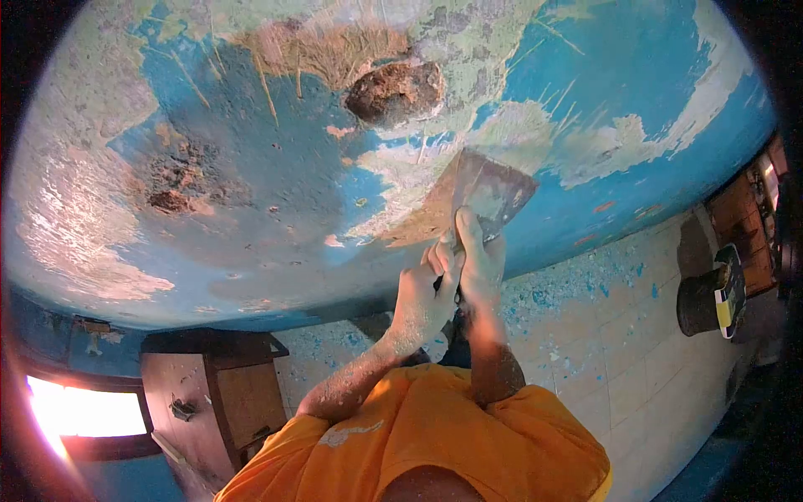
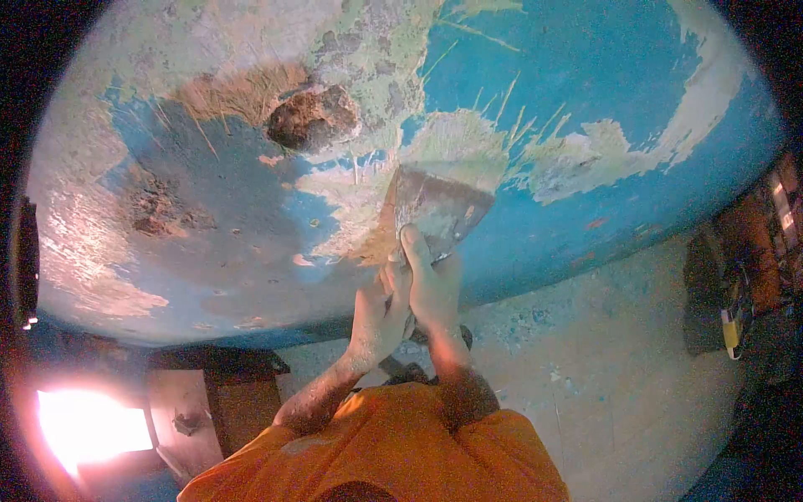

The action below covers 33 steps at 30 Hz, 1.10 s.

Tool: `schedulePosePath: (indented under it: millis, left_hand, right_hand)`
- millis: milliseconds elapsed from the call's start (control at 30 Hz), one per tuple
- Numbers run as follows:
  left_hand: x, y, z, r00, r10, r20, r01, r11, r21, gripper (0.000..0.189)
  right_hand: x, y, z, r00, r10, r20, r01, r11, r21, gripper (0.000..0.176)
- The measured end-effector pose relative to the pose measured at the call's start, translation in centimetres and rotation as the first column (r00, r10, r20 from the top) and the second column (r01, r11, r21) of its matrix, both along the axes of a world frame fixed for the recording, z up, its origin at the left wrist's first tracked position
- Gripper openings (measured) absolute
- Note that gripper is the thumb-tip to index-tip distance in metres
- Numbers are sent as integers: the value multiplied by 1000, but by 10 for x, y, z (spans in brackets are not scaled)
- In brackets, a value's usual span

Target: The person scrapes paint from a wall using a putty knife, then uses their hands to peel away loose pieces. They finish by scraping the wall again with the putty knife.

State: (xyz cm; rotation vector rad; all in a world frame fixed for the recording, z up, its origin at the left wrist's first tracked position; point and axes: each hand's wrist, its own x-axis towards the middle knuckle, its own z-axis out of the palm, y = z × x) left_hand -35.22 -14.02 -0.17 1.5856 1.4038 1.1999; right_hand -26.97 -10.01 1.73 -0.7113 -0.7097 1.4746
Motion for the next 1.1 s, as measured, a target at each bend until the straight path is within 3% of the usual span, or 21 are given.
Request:
schedulePosePath:
  millis: [67,133,167,233,267,333,467,533,567,600,667,800,867,900,967,1000,1067,1100]
  left_hand:
    - [0,6,2,1000,9,22,-10,999,35,38]
    - [2,11,12,998,-9,60,18,988,-155,34]
    - [5,9,11,998,-6,62,16,987,-161,34]
    - [11,4,10,999,42,-9,-39,984,176,32]
    - [10,4,10,999,43,-8,-41,983,177,32]
    - [6,12,11,999,38,15,-38,998,-40,31]
    - [11,14,3,1000,8,19,-7,998,-58,30]
    - [18,15,-10,995,93,-36,-66,886,459,31]
    - [17,8,7,999,41,10,-42,985,165,32]
    - [17,5,19,999,38,15,-40,987,156,32]
    - [16,11,36,992,-35,124,77,933,-352,32]
    - [27,8,10,982,3,191,31,984,-175,31]
    - [32,12,8,996,65,61,-80,955,285,29]
    - [34,11,14,995,73,69,-89,956,280,29]
    - [34,9,34,986,34,166,2,977,-215,27]
    - [35,12,29,986,36,163,-2,980,-201,27]
    - [40,7,11,976,13,218,-31,996,79,27]
    - [40,6,11,975,19,222,-39,996,85,27]
  right_hand:
    - [1,7,1,999,-8,41,8,1000,2,19]
    - [4,15,2,997,-32,74,28,998,58,20]
    - [5,11,5,997,-29,76,25,998,52,20]
    - [8,0,16,985,106,-133,-91,989,112,20]
    - [7,2,13,985,108,-132,-93,989,114,20]
    - [4,14,7,999,-13,39,11,999,52,20]
    - [11,9,17,998,57,6,-57,995,85,20]
    - [13,3,9,997,59,-48,-56,996,70,22]
    - [13,6,10,998,54,-38,-53,998,39,20]
    - [15,6,14,998,52,-33,-51,998,30,20]
    - [16,12,27,999,46,6,-46,997,65,20]
    - [24,9,17,981,-42,189,29,997,69,21]
    - [24,6,23,981,-26,190,18,999,45,23]
    - [27,9,25,980,-18,198,10,999,40,23]
    - [34,15,29,978,81,195,-97,992,75,21]
    - [34,16,32,978,81,193,-100,991,90,21]
    - [32,6,33,981,3,193,-21,996,89,21]
    - [32,6,24,980,9,197,-29,995,96,21]
